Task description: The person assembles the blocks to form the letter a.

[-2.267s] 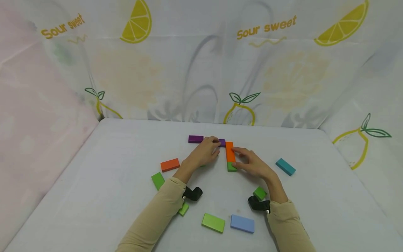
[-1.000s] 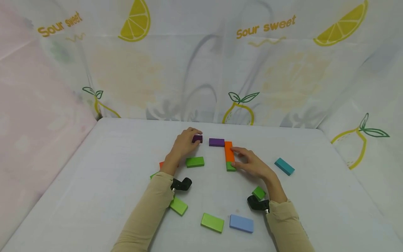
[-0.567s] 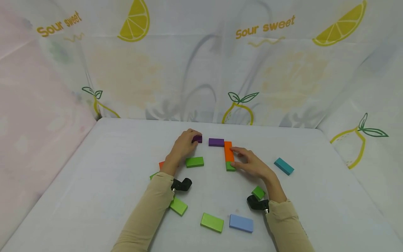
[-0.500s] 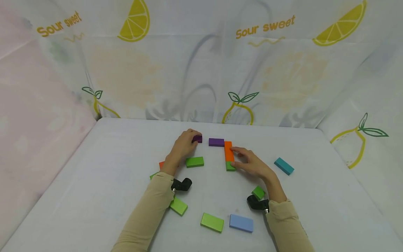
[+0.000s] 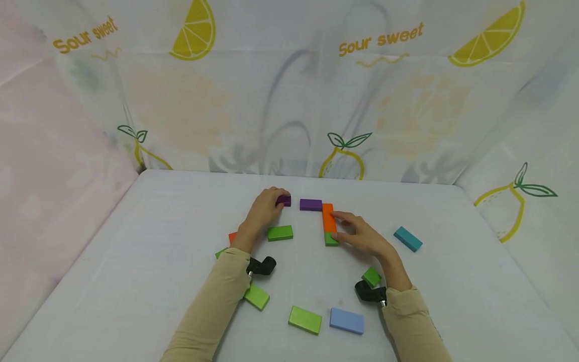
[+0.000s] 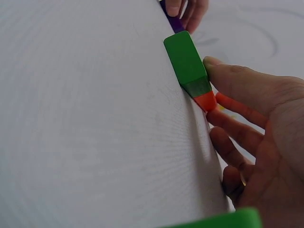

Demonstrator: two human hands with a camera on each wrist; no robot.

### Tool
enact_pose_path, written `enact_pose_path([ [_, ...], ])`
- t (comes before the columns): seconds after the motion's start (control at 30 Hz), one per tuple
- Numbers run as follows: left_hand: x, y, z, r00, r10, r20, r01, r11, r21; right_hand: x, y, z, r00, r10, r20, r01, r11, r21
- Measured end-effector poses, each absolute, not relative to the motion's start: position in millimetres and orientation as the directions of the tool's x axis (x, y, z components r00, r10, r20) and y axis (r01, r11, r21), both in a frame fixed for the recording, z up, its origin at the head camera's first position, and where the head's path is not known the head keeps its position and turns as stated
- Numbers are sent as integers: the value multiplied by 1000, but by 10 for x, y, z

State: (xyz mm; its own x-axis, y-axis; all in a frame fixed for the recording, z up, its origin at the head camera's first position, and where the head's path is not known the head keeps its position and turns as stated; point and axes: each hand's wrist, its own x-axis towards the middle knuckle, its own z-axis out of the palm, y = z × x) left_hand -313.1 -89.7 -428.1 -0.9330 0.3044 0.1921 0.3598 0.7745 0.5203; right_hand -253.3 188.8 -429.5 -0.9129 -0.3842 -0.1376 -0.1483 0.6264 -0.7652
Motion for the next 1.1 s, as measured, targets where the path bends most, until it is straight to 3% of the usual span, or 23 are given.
enact_pose_path([
  [1.1,-3112,-882,-4290,-917,370,148,383,717,582,-2554,1911,-4350,-910,-398,-114,-172,614,-771],
])
